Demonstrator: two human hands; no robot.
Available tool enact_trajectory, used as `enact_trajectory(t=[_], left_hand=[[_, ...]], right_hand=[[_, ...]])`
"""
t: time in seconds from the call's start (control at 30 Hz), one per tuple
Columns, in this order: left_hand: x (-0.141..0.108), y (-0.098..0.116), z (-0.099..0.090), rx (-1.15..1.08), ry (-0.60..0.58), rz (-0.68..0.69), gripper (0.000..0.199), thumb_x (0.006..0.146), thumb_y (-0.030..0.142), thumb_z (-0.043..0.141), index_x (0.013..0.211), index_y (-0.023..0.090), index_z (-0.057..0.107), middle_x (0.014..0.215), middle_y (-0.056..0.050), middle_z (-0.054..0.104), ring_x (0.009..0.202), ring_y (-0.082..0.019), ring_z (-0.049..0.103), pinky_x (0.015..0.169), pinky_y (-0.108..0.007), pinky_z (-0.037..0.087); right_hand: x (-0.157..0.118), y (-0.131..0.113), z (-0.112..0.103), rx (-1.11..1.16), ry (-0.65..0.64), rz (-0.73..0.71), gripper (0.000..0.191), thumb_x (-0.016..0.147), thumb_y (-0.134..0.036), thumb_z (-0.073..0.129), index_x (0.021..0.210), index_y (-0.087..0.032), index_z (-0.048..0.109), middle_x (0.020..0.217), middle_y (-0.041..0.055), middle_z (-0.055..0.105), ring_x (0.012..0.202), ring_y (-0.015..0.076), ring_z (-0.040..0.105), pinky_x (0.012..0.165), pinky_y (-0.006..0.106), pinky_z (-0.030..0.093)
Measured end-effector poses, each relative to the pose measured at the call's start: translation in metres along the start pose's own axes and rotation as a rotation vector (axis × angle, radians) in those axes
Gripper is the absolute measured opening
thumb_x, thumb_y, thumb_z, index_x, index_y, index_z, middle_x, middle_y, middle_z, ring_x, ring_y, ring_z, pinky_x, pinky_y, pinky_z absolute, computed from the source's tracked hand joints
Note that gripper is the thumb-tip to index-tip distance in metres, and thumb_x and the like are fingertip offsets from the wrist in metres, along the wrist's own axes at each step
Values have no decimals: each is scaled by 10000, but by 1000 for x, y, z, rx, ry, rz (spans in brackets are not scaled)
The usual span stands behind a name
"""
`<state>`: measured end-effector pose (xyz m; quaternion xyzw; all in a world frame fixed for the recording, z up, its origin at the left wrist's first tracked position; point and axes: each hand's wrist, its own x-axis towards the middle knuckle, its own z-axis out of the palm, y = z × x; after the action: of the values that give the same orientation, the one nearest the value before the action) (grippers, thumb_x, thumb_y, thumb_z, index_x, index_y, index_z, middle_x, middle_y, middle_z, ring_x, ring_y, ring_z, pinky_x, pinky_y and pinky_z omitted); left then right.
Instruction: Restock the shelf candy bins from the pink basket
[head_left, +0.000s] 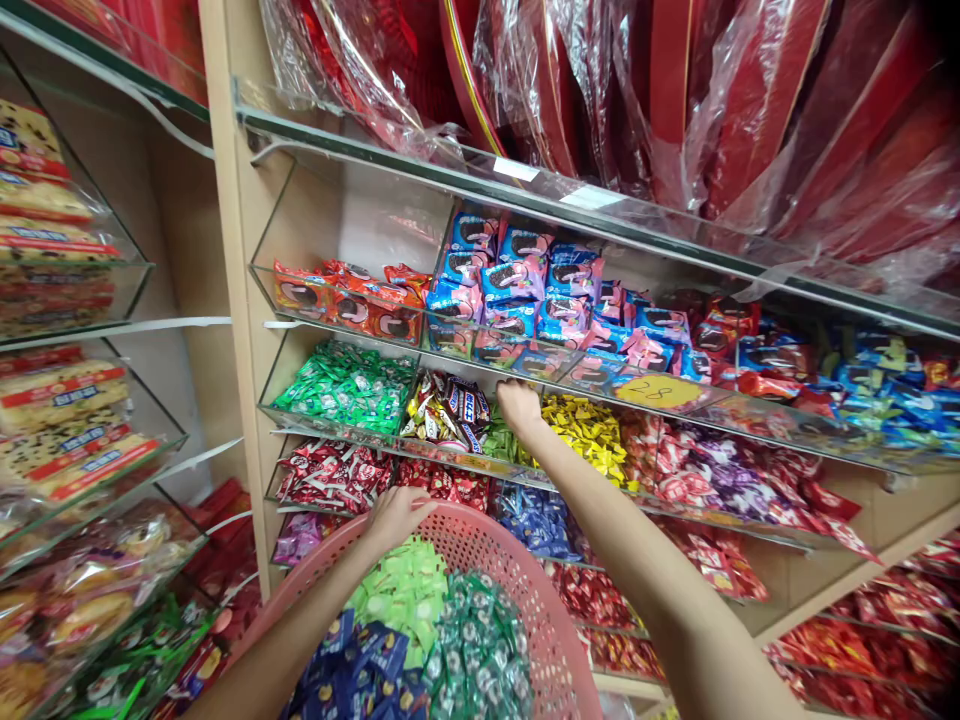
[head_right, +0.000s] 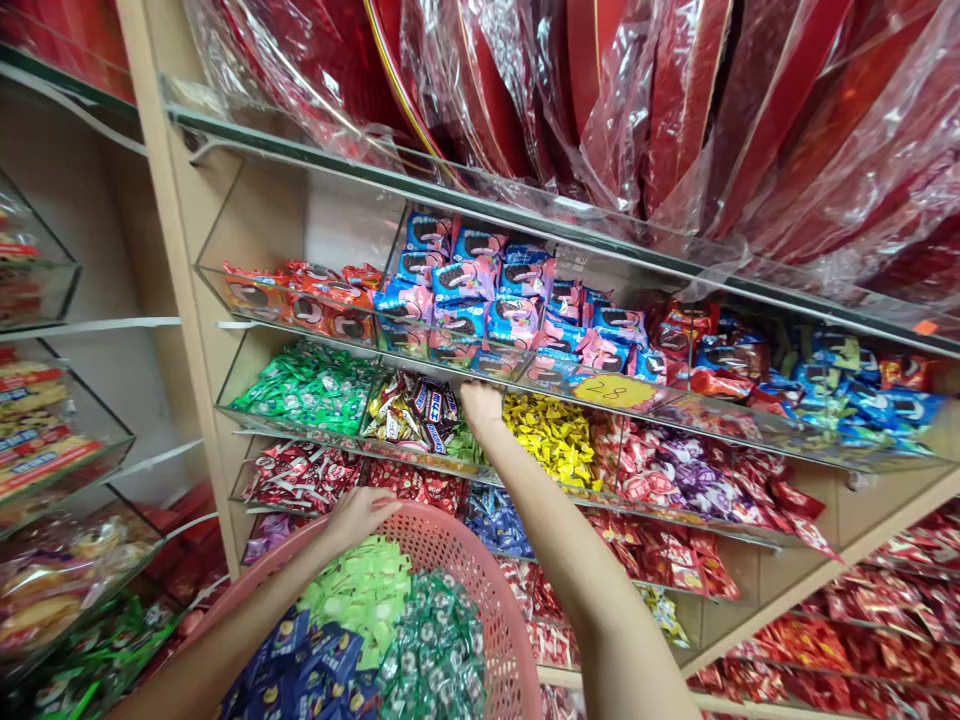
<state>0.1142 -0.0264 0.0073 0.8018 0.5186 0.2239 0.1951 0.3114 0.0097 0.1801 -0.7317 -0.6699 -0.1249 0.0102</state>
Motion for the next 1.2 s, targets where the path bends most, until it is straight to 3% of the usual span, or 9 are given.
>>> enact_trajectory(t=[0.13, 0.23, 0.4, 0.5, 0.67, 0.8, 0.9, 1.07, 1.2], left_hand=[[2, 4, 2, 21, -18, -2, 386, 762, 523, 408, 951, 271, 632, 959, -16, 652, 905, -176, 567, 723, -221, 356], [4, 5, 4, 24, -16, 9, 377, 763, 519, 408, 937, 273, 636, 947, -13, 655, 897, -173, 568, 718, -222, 353], [5, 4, 5, 23, 1, 57, 386, 767, 533, 391, 916, 277, 639, 904, -11, 663, 855, -168, 578, 688, -218, 350], [5, 6, 5, 26, -4, 62, 374, 771, 522, 395, 927, 282, 636, 889, -10, 663, 827, -159, 581, 670, -213, 348], [2, 14, 2, 28, -13, 86, 383, 776, 525, 389, 912, 272, 642, 881, -13, 664, 820, -156, 579, 671, -211, 348], [-1, 18, 0, 0, -32, 59, 390, 775, 521, 397, 934, 261, 641, 914, -17, 660, 860, -159, 573, 704, -210, 359], [0, 18, 1, -5, -30, 57, 390, 771, 521, 402, 941, 262, 640, 908, -19, 660, 865, -163, 569, 713, -214, 362], [0, 13, 2, -1, -1, 104, 387, 772, 526, 390, 883, 259, 647, 849, -13, 663, 797, -153, 577, 656, -211, 357], [-1, 11, 2, 11, 15, 97, 376, 771, 523, 395, 876, 260, 642, 843, -5, 663, 785, -147, 576, 633, -209, 347]], right_hand=[[-30, 3, -4, 43, 187, -5, 256, 841, -159, 352, 980, -127, 564, 996, 175, 575, 1001, 232, 501, 796, 314, 383], [-57, 6, -3, 330, 287, -62, 235, 835, -267, 390, 868, -152, 592, 851, 92, 613, 880, 183, 536, 743, 267, 396], [-105, 0, 16, 1191, -16, -98, 348, 741, -460, 489, 813, -137, 598, 657, 15, 586, 600, 103, 523, 572, 222, 421], [-130, -11, 41, 1484, -223, -56, 344, 652, -463, 589, 783, -145, 604, 638, -3, 578, 553, 78, 501, 555, 213, 415], [-153, -30, 101, 1418, -415, -20, 264, 627, -412, 609, 631, -148, 591, 516, -35, 527, 453, 59, 425, 469, 192, 349], [-152, -39, 141, 1287, -370, -45, 181, 630, -283, 588, 526, -141, 548, 479, -42, 495, 447, 51, 396, 461, 177, 328], [-148, -44, 151, 1279, -381, 12, 171, 631, -239, 572, 499, -143, 522, 451, -48, 478, 417, 44, 384, 433, 166, 318], [-149, -54, 152, 1405, -517, 351, 155, 676, -265, 548, 564, -159, 531, 443, -40, 498, 352, 52, 395, 360, 164, 313], [-153, -61, 158, 1510, -523, 543, 193, 707, -254, 528, 541, -159, 507, 438, -36, 496, 319, 41, 376, 336, 155, 304]])
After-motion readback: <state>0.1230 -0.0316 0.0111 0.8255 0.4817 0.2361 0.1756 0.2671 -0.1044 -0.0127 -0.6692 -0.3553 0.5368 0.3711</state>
